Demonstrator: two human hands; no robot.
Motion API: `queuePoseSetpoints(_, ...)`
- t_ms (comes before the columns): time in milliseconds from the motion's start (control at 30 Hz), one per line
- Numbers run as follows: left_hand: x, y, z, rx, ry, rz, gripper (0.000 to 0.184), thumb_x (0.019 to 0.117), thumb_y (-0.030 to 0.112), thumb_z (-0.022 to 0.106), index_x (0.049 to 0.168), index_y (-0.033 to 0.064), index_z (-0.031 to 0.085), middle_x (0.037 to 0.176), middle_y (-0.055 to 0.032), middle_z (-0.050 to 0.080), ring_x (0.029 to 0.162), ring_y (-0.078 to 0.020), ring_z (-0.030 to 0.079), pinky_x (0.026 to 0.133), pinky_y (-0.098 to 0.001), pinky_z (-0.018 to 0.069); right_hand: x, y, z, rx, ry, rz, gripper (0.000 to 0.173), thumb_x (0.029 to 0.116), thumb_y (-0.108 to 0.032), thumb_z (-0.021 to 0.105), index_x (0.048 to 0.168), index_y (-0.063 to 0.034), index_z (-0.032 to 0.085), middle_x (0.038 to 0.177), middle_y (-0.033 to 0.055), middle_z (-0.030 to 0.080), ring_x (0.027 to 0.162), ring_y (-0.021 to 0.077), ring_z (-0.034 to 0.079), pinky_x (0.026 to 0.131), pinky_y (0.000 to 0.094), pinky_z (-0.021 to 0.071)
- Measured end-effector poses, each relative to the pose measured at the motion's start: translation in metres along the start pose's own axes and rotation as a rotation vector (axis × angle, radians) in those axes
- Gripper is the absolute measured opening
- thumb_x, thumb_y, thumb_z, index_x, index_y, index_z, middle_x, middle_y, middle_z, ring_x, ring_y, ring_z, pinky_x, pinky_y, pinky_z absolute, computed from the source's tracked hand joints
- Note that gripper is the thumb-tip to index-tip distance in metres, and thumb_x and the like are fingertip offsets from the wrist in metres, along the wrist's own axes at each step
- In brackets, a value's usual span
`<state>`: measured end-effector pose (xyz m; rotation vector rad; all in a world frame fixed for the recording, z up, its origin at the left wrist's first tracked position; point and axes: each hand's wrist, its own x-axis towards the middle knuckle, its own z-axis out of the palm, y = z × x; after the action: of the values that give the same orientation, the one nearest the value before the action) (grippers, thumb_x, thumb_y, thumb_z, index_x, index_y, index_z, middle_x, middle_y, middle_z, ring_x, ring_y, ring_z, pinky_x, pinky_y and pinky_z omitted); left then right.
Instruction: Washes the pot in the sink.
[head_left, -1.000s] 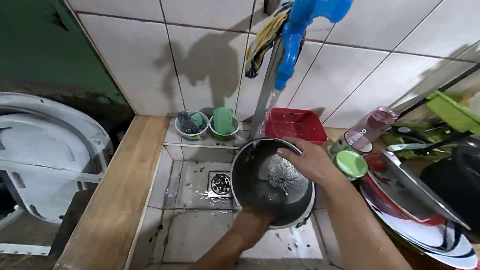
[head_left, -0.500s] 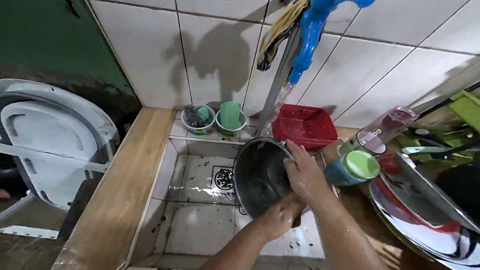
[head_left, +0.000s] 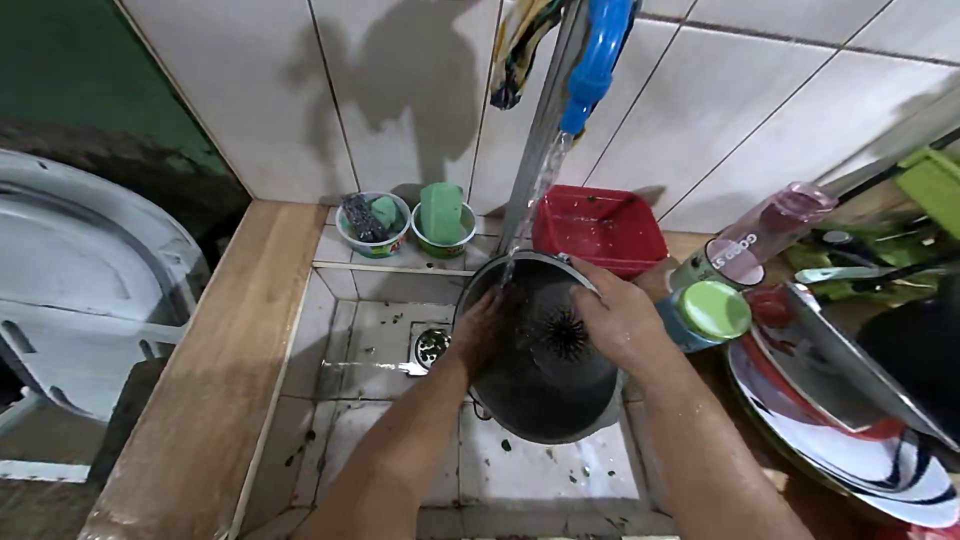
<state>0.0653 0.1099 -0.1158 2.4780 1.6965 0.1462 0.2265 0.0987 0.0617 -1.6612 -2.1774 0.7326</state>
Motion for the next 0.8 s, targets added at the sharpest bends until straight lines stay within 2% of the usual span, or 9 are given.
queuePoseSetpoints(200, -0.014, 0.101, -0.003, -0.585, -0.353, -0.348, 0.088, 0.1029, 0.044, 0.052, 0.16, -0.0074, 0.01, 0.167, -0.0323, 0.001, 0.156, -0.0468, 0.004, 0.125, -0.0601, 0.0071, 0.008, -0.001, -0.006, 0.007, -0.015, 0.049, 0.043, 0.111, -0.018, 0.041, 0.152, -0.0083, 0.049, 0.147, 0.0188, 0.056, 0.136, 0.0353, 0.053, 0.112, 0.0581, 0.0396)
queuePoseSetpoints(233, -0.017, 0.113, -0.022, -0.757, -0.418, -0.35, 0.085, 0.1043, 0.044, 0.051, 0.161, -0.0052, 0.011, 0.166, -0.0326, 0.006, 0.154, -0.0471, 0.012, 0.124, -0.0603, 0.0161, 0.009, -0.001, -0.006, 0.007, -0.013, 0.05, 0.043, 0.111, -0.018, 0.041, 0.152, -0.009, 0.05, 0.147, 0.0181, 0.057, 0.136, 0.0349, 0.054, 0.112, 0.0581, 0.0397)
queuePoseSetpoints(300, -0.03, 0.128, -0.066, -1.139, -0.389, -0.242, 0.053, 0.1121, 0.031, 0.037, 0.151, -0.0042, 0.038, 0.151, -0.0309, 0.042, 0.138, -0.0392, 0.045, 0.113, -0.0509, 0.038, 0.009, -0.001, -0.006, 0.019, -0.013, 0.056, 0.043, 0.1112, -0.02, 0.041, 0.152, -0.0098, 0.05, 0.146, 0.018, 0.057, 0.136, 0.0356, 0.054, 0.111, 0.0594, 0.0394)
queuePoseSetpoints(400, -0.045, 0.138, -0.089, -1.58, -0.198, -0.152, 0.057, 0.1139, 0.033, 0.016, 0.132, -0.0059, 0.054, 0.115, -0.0214, 0.059, 0.101, -0.0238, 0.057, 0.09, -0.0389, 0.048, 0.009, 0.001, -0.007, 0.034, -0.005, 0.065, 0.042, 0.1109, -0.021, 0.042, 0.151, -0.0103, 0.051, 0.145, 0.0187, 0.058, 0.136, 0.0362, 0.053, 0.11, 0.061, 0.0389)
queuePoseSetpoints(433, -0.051, 0.135, -0.086, -1.624, -0.176, -0.086, 0.061, 0.1132, 0.037, 0.014, 0.136, -0.0046, 0.052, 0.121, -0.0199, 0.059, 0.107, -0.021, 0.057, 0.095, -0.0372, 0.0474, 0.009, 0.001, -0.007, 0.031, -0.001, 0.078, 0.042, 0.111, -0.021, 0.043, 0.151, -0.0106, 0.051, 0.144, 0.0192, 0.059, 0.135, 0.0364, 0.054, 0.109, 0.0613, 0.0391)
queuePoseSetpoints(500, -0.063, 0.116, -0.076, -1.448, -0.303, 0.078, 0.057, 0.1137, 0.033, 0.017, 0.152, -0.0011, 0.041, 0.149, -0.0213, 0.05, 0.137, -0.0241, 0.049, 0.116, -0.0403, 0.036, 0.009, 0.002, -0.008, 0.03, 0.016, 0.089, 0.042, 0.1108, -0.02, 0.043, 0.151, -0.0108, 0.052, 0.144, 0.0188, 0.059, 0.135, 0.0359, 0.054, 0.11, 0.0605, 0.0391)
queuePoseSetpoints(633, -0.055, 0.062, -0.025, -0.494, -0.524, 0.133, 0.043, 0.1082, 0.023, 0.049, 0.149, 0.0122, 0.052, 0.155, -0.0133, 0.048, 0.145, -0.035, 0.04, 0.121, -0.0599, 0.025, 0.007, 0.012, -0.009, 0.065, 0.025, 0.055, 0.041, 0.1092, -0.018, 0.045, 0.149, -0.013, 0.055, 0.146, 0.0141, 0.059, 0.136, 0.0304, 0.054, 0.111, 0.0576, 0.0397)
queuePoseSetpoints(700, -0.039, 0.031, -0.017, -0.289, -0.415, -0.06, 0.05, 0.1031, 0.022, 0.057, 0.152, 0.0157, 0.049, 0.162, -0.0095, 0.038, 0.154, -0.0345, 0.024, 0.126, -0.058, 0.0089, 0.008, 0.011, -0.006, 0.071, 0.03, 0.037, 0.041, 0.1085, -0.017, 0.046, 0.148, -0.014, 0.056, 0.144, 0.0136, 0.061, 0.134, 0.0302, 0.056, 0.109, 0.058, 0.0418)
queuePoseSetpoints(800, -0.012, 0.008, -0.012, -0.266, -0.103, -0.187, 0.057, 0.1028, 0.013, 0.053, 0.158, 0.0083, 0.037, 0.167, -0.0062, 0.031, 0.158, -0.025, 0.016, 0.128, -0.0406, 0.0131, 0.01, 0.008, -0.006, 0.058, 0.031, 0.021, 0.042, 0.1075, -0.015, 0.046, 0.148, -0.0134, 0.057, 0.143, 0.014, 0.062, 0.134, 0.03, 0.056, 0.109, 0.0576, 0.0417)
